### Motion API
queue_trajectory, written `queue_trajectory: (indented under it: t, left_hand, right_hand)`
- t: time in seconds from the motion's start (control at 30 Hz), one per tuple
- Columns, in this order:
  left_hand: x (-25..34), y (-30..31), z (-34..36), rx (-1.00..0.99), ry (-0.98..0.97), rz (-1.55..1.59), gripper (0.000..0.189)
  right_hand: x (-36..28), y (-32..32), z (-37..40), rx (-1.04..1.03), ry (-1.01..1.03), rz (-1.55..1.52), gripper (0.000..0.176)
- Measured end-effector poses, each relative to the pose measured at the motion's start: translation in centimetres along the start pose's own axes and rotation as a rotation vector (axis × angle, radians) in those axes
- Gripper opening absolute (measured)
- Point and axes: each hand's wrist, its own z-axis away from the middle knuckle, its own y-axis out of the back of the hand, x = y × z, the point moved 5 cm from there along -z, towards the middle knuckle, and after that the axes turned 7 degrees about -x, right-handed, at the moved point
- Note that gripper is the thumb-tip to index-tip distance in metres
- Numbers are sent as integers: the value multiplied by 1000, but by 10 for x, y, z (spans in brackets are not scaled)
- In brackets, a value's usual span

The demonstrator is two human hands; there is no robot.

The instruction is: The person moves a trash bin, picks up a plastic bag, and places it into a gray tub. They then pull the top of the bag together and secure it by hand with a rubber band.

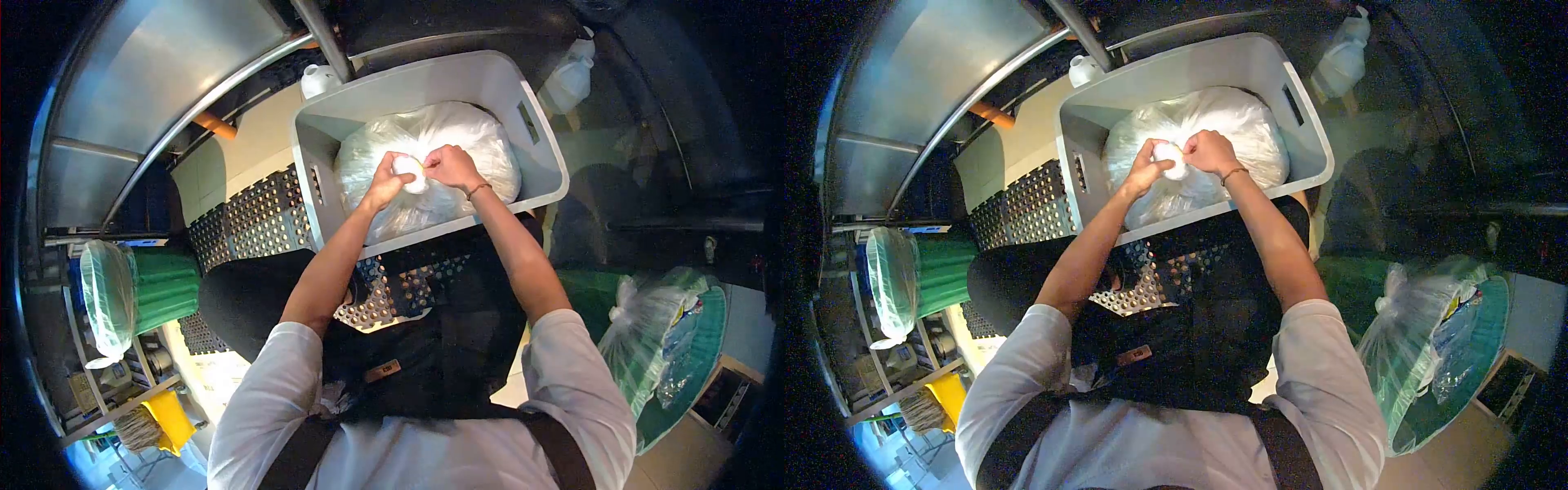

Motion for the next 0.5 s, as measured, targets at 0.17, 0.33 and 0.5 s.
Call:
queue_trajectory:
  t: [0.17,0.33,0.5]
  left_hand:
    - [3,-3,2,4,-2,-4,41]
    - [7,-6,7,-37,270,342,32]
    - [0,-16,3,-82,135,170,48]
  right_hand:
    - [-4,0,-1,16,-46,66,9]
    - [7,5,-2,54,-119,75,9]
    - [26,4,-4,-36,-149,42,10]
